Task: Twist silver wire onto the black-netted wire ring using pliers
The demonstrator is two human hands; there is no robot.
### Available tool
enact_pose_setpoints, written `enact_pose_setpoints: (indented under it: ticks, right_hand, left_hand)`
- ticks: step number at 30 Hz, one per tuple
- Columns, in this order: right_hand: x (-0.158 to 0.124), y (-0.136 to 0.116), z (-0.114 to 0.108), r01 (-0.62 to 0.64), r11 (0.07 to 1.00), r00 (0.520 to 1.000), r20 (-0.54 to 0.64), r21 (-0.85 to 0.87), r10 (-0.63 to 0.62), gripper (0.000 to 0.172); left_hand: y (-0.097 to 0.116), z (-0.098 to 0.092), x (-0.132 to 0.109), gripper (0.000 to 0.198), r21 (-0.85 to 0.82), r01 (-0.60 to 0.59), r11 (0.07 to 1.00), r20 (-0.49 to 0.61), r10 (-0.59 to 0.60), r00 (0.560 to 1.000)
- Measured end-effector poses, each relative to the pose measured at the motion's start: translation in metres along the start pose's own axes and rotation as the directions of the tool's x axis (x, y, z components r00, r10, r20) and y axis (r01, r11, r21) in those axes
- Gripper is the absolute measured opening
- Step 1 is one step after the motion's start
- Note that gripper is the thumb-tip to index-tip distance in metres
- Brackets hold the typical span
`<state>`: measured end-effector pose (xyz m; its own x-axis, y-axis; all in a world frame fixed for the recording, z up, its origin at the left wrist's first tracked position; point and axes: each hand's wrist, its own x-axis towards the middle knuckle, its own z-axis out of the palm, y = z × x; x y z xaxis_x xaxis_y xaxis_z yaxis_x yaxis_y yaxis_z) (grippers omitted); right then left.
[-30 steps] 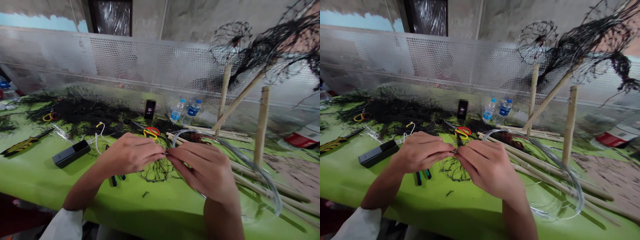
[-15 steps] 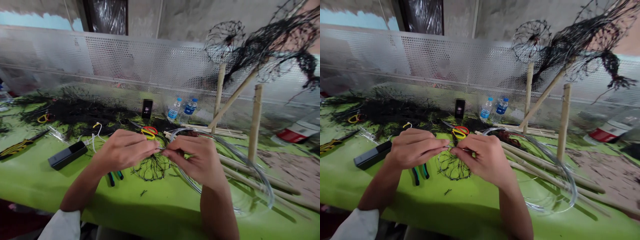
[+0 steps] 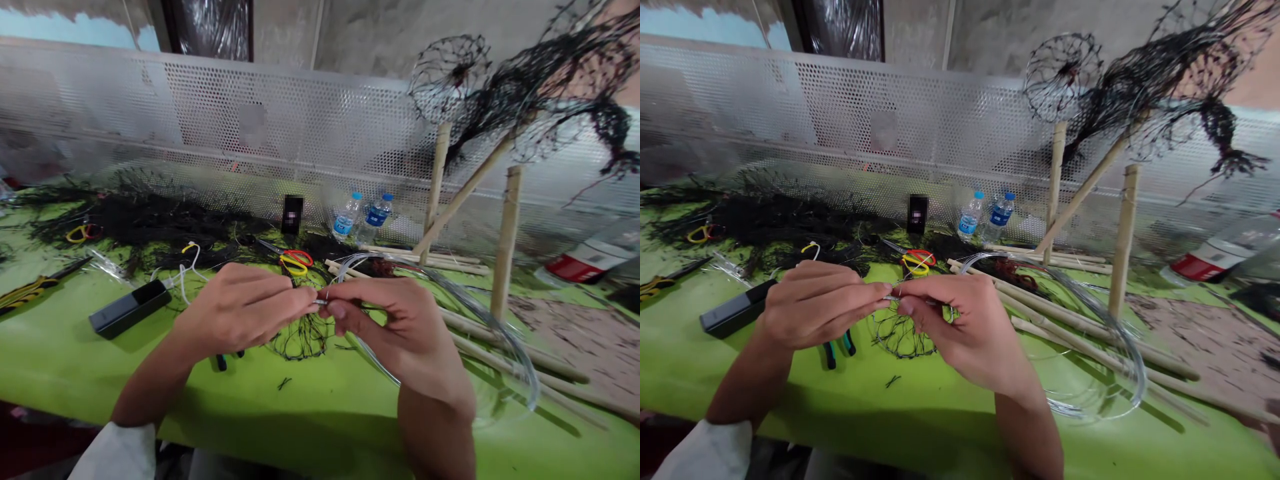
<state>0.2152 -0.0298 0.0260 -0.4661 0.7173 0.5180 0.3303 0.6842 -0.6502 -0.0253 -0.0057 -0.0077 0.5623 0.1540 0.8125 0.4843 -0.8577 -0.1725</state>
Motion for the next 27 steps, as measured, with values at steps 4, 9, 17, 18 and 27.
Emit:
enact_pose_setpoints:
  ticks: [4,9,17,18,27]
  right_hand:
    - [0.0,0.003,0.005,0.064,0.996,0.995,-0.071,-0.057,-0.068,0.011]
    - [-0.002,0.02,0.012,0.32,0.874,0.906,-0.15,-0.366,-0.395,0.026]
    - [0.002,0.018,0.006,0.205,0.979,0.973,-0.108,0.013,-0.202,0.015]
    - [0.002,0.015,0.003,0.074,0.98,0.997,-0.037,0.182,-0.069,0.016]
    - [0.008,0.017,-0.006,-0.345,0.782,0.908,0.395,0.519,0.138,0.032]
  left_hand:
    - [-0.001,0.002,0.006,0.004,0.036,-0.025,0.999,-0.075,0.027,0.997]
    - [0.004,0.003,0.011,0.008,0.053,0.06,0.997,-0.135,-0.052,0.99]
    - [-0.003,0.004,0.008,0.01,-0.001,-0.031,1.0,-0.161,0.03,0.987]
    - [-0.006,0.005,0.007,0.013,-0.003,-0.073,0.997,-0.147,0.072,0.986]
    - [-0.003,-0.004,0.014,0.006,-0.042,-0.224,0.974,-0.039,0.223,0.974]
